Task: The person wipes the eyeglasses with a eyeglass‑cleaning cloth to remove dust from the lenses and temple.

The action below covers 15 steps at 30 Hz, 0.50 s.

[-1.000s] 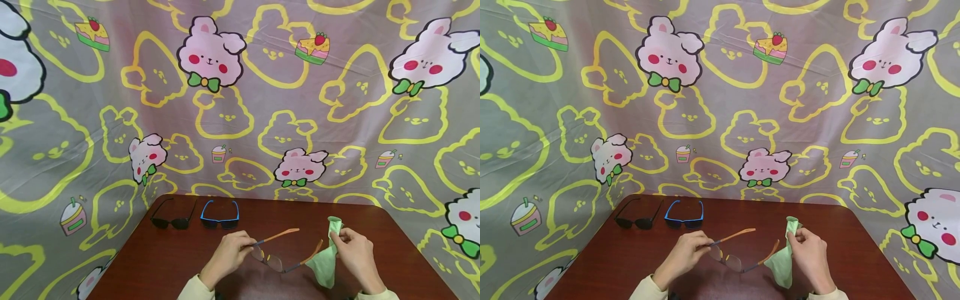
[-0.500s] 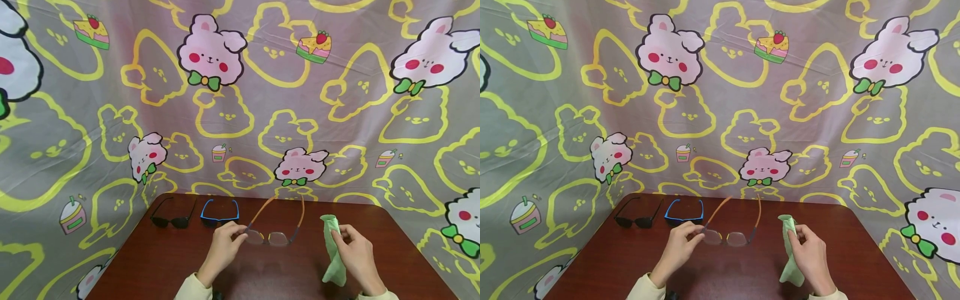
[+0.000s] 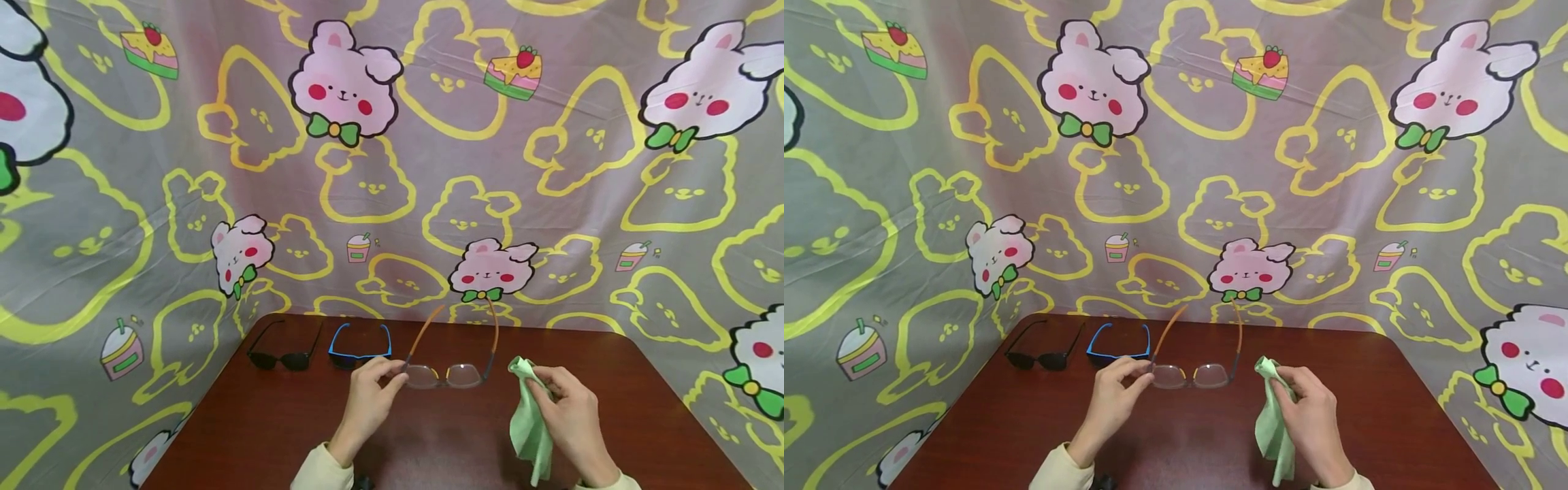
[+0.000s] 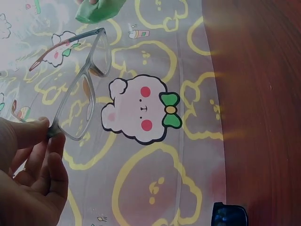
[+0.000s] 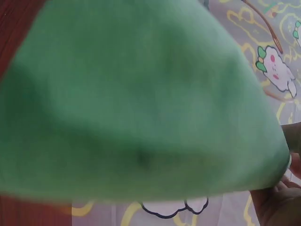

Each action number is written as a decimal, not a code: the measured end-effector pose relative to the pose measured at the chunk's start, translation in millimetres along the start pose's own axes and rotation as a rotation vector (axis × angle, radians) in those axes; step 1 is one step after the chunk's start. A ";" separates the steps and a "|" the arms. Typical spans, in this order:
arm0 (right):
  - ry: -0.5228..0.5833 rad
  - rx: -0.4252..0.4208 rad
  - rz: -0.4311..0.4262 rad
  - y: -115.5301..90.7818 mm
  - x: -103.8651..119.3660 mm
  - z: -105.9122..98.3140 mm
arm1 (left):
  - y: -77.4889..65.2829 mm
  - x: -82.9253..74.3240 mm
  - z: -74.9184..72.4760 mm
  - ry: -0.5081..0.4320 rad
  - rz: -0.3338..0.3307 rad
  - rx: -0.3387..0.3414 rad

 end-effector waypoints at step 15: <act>0.121 0.048 -0.363 -9.0 29.8 15.7 | 8.2 -46.1 -12.7 -0.022 0.064 -0.106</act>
Point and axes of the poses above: each hand's wrist, its own y-axis towards the middle knuckle, its own z-axis out of the palm, x = y × z, the point moved 6 cm from there along y, towards the middle knuckle, and after that the axes turned 12 degrees about y, right-handed, at the moved point
